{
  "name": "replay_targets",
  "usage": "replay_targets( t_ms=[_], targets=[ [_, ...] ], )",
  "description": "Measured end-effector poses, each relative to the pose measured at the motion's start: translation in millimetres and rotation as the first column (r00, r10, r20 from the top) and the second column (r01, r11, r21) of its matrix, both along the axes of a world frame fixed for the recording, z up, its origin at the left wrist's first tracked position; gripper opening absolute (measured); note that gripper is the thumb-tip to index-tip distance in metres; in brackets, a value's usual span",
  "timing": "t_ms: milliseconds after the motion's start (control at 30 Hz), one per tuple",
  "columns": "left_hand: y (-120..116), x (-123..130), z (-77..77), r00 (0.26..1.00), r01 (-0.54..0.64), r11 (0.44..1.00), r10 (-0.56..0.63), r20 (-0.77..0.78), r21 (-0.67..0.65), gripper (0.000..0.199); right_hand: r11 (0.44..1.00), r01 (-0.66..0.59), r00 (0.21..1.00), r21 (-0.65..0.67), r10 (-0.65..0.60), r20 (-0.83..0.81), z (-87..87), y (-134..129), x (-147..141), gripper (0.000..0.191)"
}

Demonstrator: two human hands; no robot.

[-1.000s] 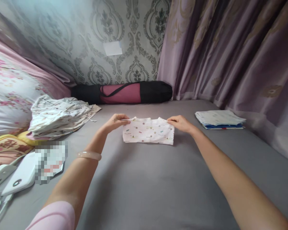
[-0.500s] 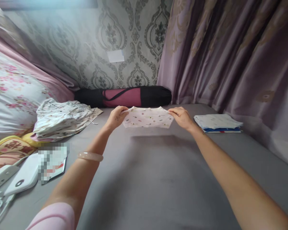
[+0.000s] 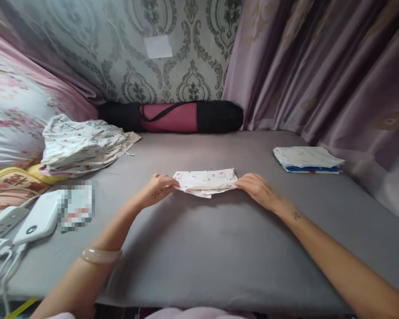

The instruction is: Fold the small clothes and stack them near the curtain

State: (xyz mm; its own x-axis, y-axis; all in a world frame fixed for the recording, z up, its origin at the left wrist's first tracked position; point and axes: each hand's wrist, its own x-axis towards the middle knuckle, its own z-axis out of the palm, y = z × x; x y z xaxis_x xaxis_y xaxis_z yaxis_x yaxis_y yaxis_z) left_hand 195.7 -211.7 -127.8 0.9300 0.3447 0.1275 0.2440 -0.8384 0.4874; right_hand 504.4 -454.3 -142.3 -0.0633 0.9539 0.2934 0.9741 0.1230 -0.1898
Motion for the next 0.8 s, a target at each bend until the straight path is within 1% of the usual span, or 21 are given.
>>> replay_targets(
  t_ms=[133,233,300,333,433,500,633,700,800],
  targets=[
    [-11,-7,-6.3,0.999,0.030,0.999,-0.029,-0.023,0.033,0.025,0.999,-0.036,0.997,-0.031,0.038,0.070,-6.5,-10,-10,0.035],
    [-17,-12,-6.3,0.995,0.090,0.994,-0.086,-0.059,0.067,0.031,0.996,-0.054,0.995,-0.064,0.059,0.079,-4.3,-15,-17,0.033],
    [-19,-12,-5.5,0.993,0.104,0.992,-0.100,-0.064,0.074,0.035,0.996,-0.015,0.997,-0.089,0.021,0.076,0.9,-13,-22,0.030],
    [-20,-9,-5.2,0.996,0.080,0.994,-0.076,-0.054,0.077,0.035,0.995,0.022,0.997,-0.099,-0.014,0.073,4.0,-10,-25,0.030],
    [-21,9,-6.2,0.997,-0.076,0.989,0.073,0.028,0.125,0.038,0.991,0.105,0.994,-0.080,-0.101,0.050,12.7,11,-40,0.037],
    [-24,29,-9.0,0.990,-0.128,0.974,0.115,0.079,0.185,0.042,0.993,0.112,0.994,-0.047,-0.111,0.025,15.6,31,-54,0.040],
    [-35,65,-20.7,0.992,-0.120,0.953,0.103,0.076,0.278,0.049,0.988,0.141,0.990,-0.064,-0.139,0.033,11.9,68,-81,0.054],
    [-39,73,-28.9,0.993,-0.114,0.950,0.103,0.054,0.291,0.050,0.983,0.153,0.988,-0.102,-0.150,0.035,5.8,78,-89,0.057],
    [-39,76,-42.7,0.994,-0.106,0.953,0.102,0.030,0.285,0.052,0.977,0.136,0.991,-0.162,-0.133,0.031,-5.7,86,-95,0.059]
  ],
)
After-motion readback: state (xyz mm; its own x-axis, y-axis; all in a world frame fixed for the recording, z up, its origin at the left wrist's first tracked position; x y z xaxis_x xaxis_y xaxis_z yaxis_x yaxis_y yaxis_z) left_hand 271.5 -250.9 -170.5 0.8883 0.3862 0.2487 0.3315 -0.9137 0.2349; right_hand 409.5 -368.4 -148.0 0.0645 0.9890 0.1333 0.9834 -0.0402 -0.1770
